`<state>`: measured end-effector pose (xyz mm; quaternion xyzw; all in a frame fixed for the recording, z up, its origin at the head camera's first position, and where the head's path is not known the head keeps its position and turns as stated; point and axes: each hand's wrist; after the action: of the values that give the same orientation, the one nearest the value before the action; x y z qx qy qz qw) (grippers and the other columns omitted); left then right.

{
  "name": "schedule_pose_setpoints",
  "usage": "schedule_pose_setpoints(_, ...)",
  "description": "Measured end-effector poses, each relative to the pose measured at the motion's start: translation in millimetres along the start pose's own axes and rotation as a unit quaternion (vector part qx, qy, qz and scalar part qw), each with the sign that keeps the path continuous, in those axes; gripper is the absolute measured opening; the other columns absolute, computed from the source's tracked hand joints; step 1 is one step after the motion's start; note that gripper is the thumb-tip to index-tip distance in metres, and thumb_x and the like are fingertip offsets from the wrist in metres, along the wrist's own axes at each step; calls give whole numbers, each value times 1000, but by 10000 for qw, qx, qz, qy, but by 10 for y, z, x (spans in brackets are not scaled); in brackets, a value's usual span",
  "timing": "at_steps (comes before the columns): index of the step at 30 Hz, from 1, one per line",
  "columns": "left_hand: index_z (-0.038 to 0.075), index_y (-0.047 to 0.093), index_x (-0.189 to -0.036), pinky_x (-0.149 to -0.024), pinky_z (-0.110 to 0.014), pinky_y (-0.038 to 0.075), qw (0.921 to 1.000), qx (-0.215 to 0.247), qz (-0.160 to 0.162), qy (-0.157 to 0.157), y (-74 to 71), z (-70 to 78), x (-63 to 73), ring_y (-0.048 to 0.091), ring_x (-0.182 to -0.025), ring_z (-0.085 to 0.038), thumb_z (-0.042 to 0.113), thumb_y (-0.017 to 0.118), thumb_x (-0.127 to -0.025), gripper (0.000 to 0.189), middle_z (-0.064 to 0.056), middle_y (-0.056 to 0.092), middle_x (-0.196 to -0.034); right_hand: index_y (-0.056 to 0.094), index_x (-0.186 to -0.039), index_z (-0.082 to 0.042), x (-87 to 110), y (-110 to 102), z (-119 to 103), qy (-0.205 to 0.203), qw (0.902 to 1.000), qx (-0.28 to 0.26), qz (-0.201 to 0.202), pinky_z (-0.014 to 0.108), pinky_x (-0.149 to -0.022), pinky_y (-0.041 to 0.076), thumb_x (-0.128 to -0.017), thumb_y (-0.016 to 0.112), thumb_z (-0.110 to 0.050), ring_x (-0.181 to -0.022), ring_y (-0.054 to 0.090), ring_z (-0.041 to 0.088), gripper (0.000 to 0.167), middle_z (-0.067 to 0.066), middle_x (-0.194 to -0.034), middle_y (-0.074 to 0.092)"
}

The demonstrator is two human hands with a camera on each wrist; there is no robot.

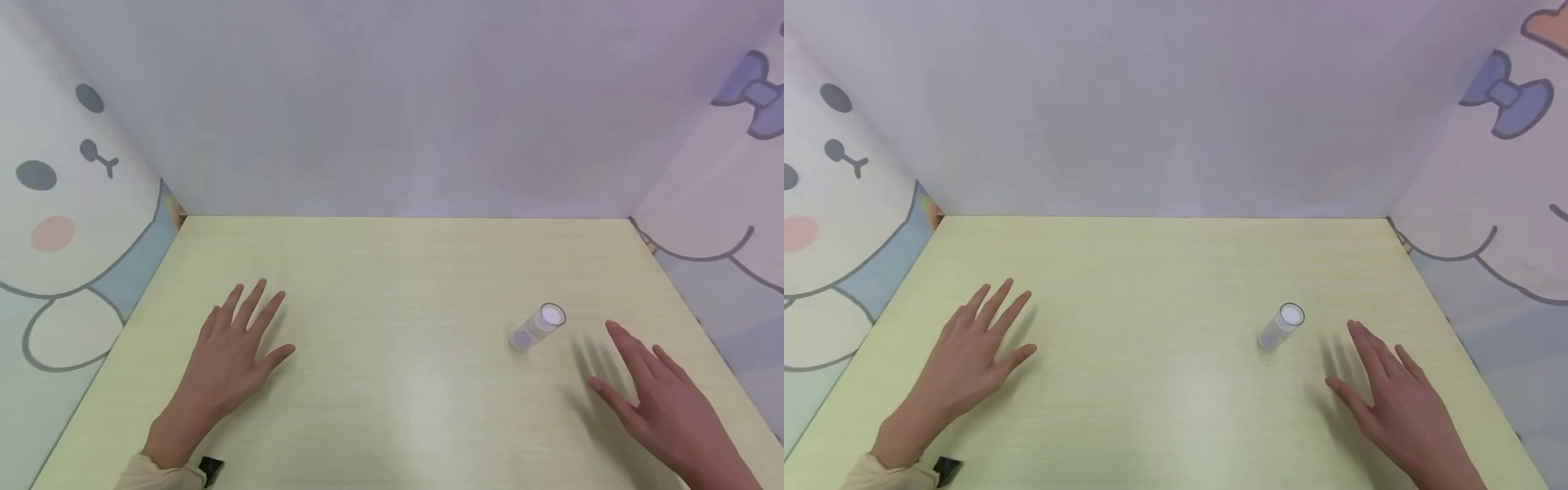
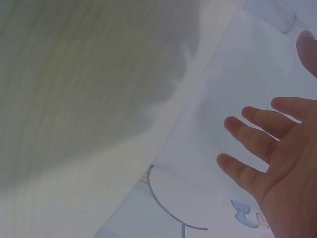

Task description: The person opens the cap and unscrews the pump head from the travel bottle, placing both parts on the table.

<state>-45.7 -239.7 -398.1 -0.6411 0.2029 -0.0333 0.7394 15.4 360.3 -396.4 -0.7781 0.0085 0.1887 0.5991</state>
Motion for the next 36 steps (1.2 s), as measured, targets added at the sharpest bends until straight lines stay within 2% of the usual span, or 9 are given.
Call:
schedule_pose_setpoints(2, 23, 36, -163, -111, -73, 35, 10000, 54, 62, 13, 13, 11, -12, 29, -153, -46, 66, 56, -99, 80, -12, 30, -171, 38, -162, -19, -5, -11, -30, 105, 9998, -92, 113, 59, -109, 41, -84, 87, -29, -130, 58, 45, 93, 26, -137, 66)
schedule_pose_setpoints(4, 22, 38, -162, -110, -72, 37, 9998, 140, 125, 14, 21, 30, -26, 32, -152, -46, 63, 58, -99, 78, -13, 33, -170, 44, -160, -22, -12, -16, -58, 226, 9994, -178, 211, 55, -90, 46, -82, 88, -26, -110, 64, 46, 90, 25, -128, 70)
schedule_pose_setpoints(7, 21, 42, -159, -109, -69, 39, 9991, 351, 236, 0, 33, 66, -51, 36, -150, -45, 56, 65, -97, 75, -14, 38, -167, 50, -156, -24, -25, -10, -88, 309, 9983, -336, 349, 35, -86, 47, -81, 89, -22, -119, 63, 17, 84, 19, -128, 72)
schedule_pose_setpoints(10, 19, 46, -157, -108, -68, 40, 9980, 547, 328, -5, 42, 106, -75, 39, -148, -44, 49, 70, -96, 72, -14, 44, -163, 54, -152, -24, -53, 12, -114, 326, 9966, -584, 478, 11, -83, 39, -82, 89, -18, -118, 48, -16, 78, 11, -128, 72)
schedule_pose_setpoints(13, 18, 49, -155, -105, -68, 43, 9972, 655, 360, 16, 51, 145, -95, 43, -146, -42, 46, 71, -95, 69, -13, 48, -160, 57, -150, -22, -95, 35, -139, 307, 9941, -874, 561, 1, -85, 32, -82, 88, -13, -118, 37, -30, 74, -4, -131, 70)
schedule_pose_setpoints(18, 17, 54, -150, -100, -67, 46, 9957, 790, 476, 91, 67, 197, -121, 48, -140, -39, 40, 74, -93, 65, -11, 54, -155, 58, -148, -19, -166, 63, -195, 274, 9873, -1419, 662, -4, -92, 32, -81, 86, -1, -115, 46, -31, 75, -28, -139, 59)
schedule_pose_setpoints(27, 14, 60, -144, -94, -65, 49, 9929, 1040, 538, 201, 100, 296, -179, 53, -135, -38, 36, 75, -93, 58, -12, 60, -147, 53, -151, -11, -365, 147, -332, -23, 9722, -2216, 749, 2, -100, 45, -77, 82, 14, -118, 60, -16, 83, 0, -140, 67)
schedule_pose_setpoints(30, 14, 60, -143, -94, -65, 49, 9925, 1084, 519, 210, 116, 332, -194, 53, -135, -38, 36, 74, -94, 57, -11, 60, -147, 52, -152, -9, -429, 189, -377, -96, 9673, -2406, 802, 4, -99, 48, -76, 82, 17, -119, 62, -12, 86, -2, -139, 67)
schedule_pose_setpoints(36, 13, 61, -142, -94, -63, 50, 9914, 1127, 559, 367, 135, 389, -242, 55, -133, -37, 37, 75, -93, 57, -11, 61, -145, 51, -151, -7, -522, 243, -464, -174, 9642, -2502, 858, 6, -92, 53, -72, 82, 22, -119, 60, -12, 90, -22, -139, 60)
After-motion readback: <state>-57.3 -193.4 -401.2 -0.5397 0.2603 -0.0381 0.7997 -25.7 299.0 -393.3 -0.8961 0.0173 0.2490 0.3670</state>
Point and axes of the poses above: each hand's wrist, its own x-axis away from the middle knuckle, its own y-axis out of the palm, z = x × y
